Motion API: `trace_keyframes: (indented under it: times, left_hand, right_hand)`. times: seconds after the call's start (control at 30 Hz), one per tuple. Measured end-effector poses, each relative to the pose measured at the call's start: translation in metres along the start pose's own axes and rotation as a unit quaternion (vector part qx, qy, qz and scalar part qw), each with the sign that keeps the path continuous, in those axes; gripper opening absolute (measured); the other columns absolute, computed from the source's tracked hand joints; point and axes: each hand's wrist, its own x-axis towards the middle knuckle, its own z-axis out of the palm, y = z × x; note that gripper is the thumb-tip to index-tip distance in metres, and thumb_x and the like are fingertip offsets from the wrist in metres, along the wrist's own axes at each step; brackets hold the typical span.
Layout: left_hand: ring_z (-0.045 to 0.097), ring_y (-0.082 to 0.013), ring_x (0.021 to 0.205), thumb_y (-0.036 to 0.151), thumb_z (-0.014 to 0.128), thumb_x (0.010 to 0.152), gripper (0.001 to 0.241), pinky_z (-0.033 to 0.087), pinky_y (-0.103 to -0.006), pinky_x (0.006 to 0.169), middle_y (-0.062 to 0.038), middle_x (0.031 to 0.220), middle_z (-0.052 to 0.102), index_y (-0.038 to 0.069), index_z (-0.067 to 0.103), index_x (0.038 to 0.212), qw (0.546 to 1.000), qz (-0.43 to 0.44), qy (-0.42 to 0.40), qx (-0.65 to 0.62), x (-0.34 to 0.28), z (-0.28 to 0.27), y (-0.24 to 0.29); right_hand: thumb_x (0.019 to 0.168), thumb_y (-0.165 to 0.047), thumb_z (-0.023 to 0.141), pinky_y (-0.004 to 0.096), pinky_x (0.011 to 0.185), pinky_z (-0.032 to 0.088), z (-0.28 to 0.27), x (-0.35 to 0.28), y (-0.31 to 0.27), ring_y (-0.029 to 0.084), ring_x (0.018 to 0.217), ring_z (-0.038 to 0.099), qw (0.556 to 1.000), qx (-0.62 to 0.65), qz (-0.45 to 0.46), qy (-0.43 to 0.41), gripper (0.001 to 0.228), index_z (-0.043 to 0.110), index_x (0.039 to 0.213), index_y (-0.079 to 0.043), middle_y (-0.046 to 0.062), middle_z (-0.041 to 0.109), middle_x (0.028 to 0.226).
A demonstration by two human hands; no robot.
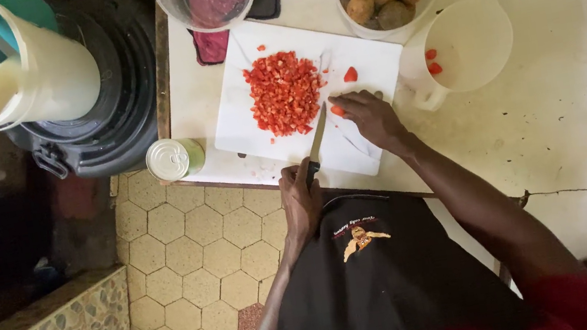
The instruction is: Chopping small tomatoes on a cutting board with a knife
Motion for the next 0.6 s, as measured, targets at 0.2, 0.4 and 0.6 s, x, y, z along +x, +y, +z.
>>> trace_keyframes:
  times: [0.2, 0.4, 0.6]
  left_hand:
    - [0.068, -0.0525, 0.107, 0.004, 0.082, 0.091, 0.064, 0.060, -0.0618, 0.092, -0.019, 0.124, 0.062, 0.011, 0.073, 0.154, 1.000, -0.006, 0.000, 0.013, 0.001, -0.005, 0.005]
    - [0.068, -0.0532, 0.107, 0.005, 0.082, 0.089, 0.065, 0.059, -0.0618, 0.091, -0.019, 0.124, 0.062, 0.010, 0.073, 0.153, 1.000, -0.009, 0.010, 0.004, 0.004, 0.003, 0.003]
    - [0.068, -0.0505, 0.108, 0.004, 0.081, 0.091, 0.063, 0.060, -0.0580, 0.092, -0.018, 0.124, 0.060, 0.007, 0.073, 0.153, 1.000, 0.001, -0.001, 0.008, 0.007, 0.006, 0.001]
  right_hand:
    - [0.113, -0.042, 0.072, 0.038, 0.103, 0.059, 0.024, 0.004, 0.018, 0.021, 0.120, 0.071, 0.999, 0.040, 0.017, 0.017, 0.051, 0.067, 0.163, -0.037, -0.007, 0.074, 0.135]
    - [0.109, -0.041, 0.082, 0.040, 0.102, 0.063, 0.027, 0.001, -0.026, 0.026, 0.110, 0.073, 0.983, 0.074, 0.045, 0.162, 0.054, 0.073, 0.158, -0.021, 0.002, 0.074, 0.138]
    - [0.115, -0.033, 0.081, 0.037, 0.095, 0.066, 0.028, -0.013, -0.032, 0.025, 0.108, 0.077, 0.975, 0.097, 0.060, 0.192, 0.027, 0.089, 0.137, -0.021, 0.000, 0.079, 0.128]
